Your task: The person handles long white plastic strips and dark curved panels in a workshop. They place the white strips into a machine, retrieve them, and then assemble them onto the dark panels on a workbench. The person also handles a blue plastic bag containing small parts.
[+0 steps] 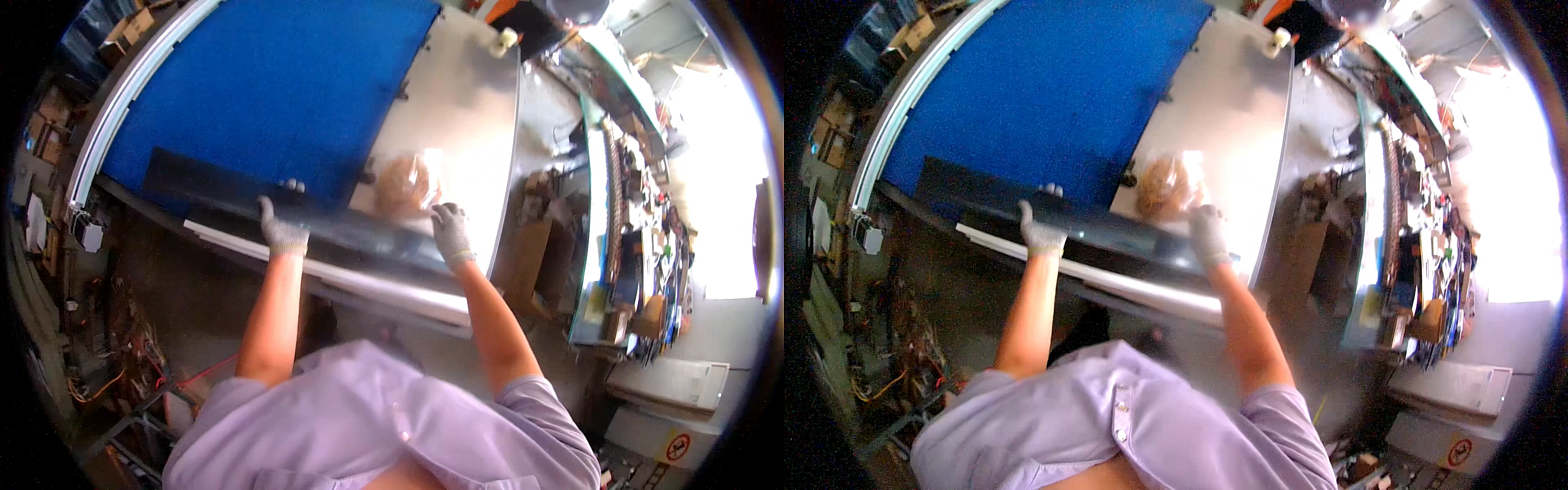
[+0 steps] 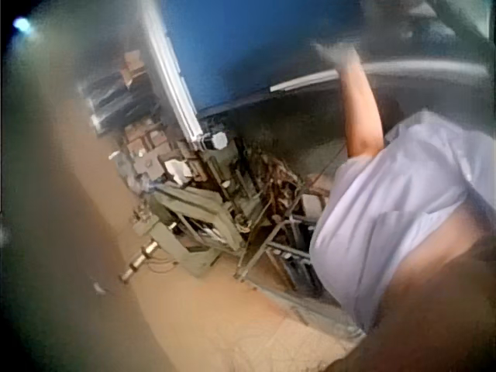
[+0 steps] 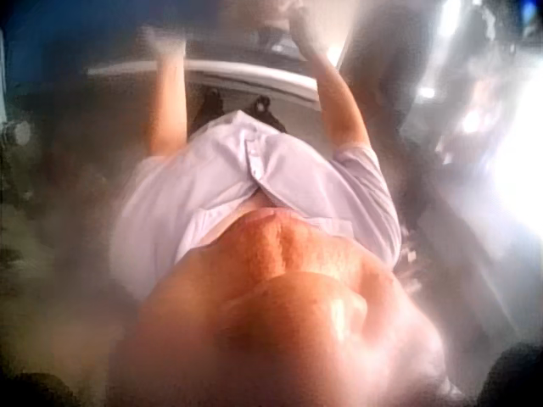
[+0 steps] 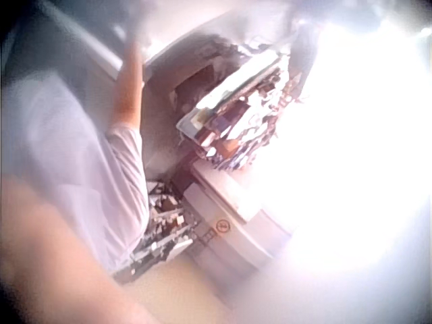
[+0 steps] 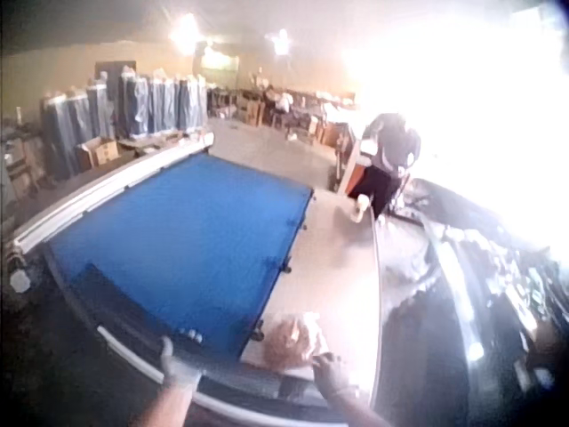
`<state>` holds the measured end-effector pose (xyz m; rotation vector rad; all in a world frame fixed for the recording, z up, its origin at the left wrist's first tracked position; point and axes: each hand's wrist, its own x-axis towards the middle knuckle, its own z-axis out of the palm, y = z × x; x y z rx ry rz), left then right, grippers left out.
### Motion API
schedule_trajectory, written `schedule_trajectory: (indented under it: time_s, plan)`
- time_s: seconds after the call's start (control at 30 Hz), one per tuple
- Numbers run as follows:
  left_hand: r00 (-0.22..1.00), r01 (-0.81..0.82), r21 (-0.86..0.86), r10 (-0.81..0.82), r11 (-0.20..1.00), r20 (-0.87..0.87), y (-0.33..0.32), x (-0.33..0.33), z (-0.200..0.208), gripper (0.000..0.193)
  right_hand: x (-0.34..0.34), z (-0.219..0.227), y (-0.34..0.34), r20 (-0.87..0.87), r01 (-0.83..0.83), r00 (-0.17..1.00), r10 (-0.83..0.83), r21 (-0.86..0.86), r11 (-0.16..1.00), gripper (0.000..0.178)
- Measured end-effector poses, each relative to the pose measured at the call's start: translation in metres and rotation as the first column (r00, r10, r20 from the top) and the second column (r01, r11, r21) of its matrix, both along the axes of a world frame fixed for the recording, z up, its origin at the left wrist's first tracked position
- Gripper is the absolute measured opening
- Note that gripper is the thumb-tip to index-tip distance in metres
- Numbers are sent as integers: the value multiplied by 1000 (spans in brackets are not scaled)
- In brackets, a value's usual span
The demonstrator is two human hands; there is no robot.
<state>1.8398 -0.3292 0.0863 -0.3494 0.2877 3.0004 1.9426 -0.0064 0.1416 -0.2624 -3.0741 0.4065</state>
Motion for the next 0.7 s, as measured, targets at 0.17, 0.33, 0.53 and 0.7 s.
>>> schedule_trajectory:
  time_s: [0.17,0.33,0.53,0.7]
  plan:
    - [819,333,-241,-153,912,552,-9,-42,-28,39,65,-52,0,-49,478,877,-478,-2,878,26]
    - [705,709,-692,-146,136,694,-59,-32,-46,13,81,-82,3,27,607,794,-607,13,795,42]
    - [817,-402,-490,-544,-773,189,-8,-21,39,63,58,-67,0,6,782,614,-790,130,609,55]
    - [589,-602,-183,-587,-777,555,34,-30,12,100,63,-88,35,-42,781,620,-783,127,611,32]
